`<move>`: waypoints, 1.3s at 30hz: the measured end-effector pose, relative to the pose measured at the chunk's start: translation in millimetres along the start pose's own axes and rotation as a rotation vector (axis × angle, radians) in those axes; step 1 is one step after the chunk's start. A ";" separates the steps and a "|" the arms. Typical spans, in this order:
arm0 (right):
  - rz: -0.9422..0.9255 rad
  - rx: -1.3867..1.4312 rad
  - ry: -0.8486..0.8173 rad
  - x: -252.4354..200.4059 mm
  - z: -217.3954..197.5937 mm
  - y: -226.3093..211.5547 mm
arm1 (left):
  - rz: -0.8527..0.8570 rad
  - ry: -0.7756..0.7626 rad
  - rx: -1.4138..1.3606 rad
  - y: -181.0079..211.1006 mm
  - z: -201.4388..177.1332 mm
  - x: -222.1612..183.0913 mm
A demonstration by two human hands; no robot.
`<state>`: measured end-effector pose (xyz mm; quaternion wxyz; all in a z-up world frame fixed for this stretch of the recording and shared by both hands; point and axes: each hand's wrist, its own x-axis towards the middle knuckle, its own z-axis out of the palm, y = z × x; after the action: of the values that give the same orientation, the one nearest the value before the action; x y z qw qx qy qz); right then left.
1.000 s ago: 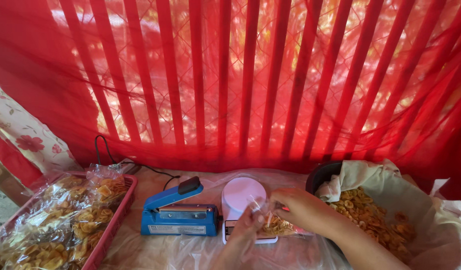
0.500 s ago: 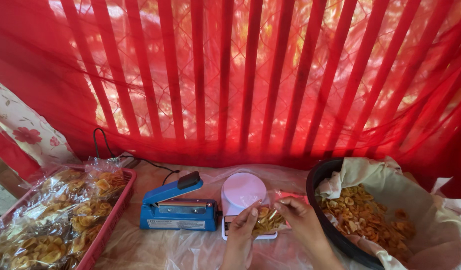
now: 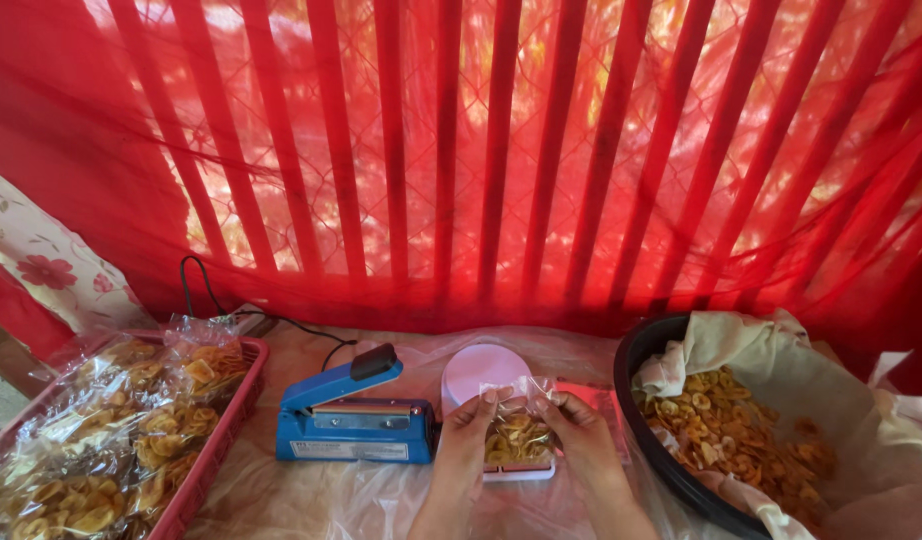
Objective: The person weighs pieces of dry fruit on a scale, places them into small plastic bags, and seals the bags using an impulse sealer.
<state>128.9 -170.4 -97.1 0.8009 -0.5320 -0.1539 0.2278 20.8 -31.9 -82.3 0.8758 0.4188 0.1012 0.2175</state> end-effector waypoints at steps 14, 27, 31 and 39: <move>-0.141 0.021 0.014 7.7 -12.9 31.2 | 0.040 0.060 -0.133 6.9 -1.7 7.2; -0.158 0.196 0.073 -10.0 -9.6 43.9 | 0.082 0.064 -0.223 3.5 8.3 -5.1; -0.075 0.365 0.191 -27.8 2.5 24.8 | 0.150 0.003 -0.135 -0.2 9.5 -6.4; -0.162 0.318 0.076 -12.8 -11.8 37.6 | 0.173 -0.012 -0.057 -14.5 -0.1 -3.3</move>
<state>116.3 -173.9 -136.3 0.8958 -0.3929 -0.1280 0.1636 22.1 -41.4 -93.7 0.8659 0.4023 0.0530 0.2926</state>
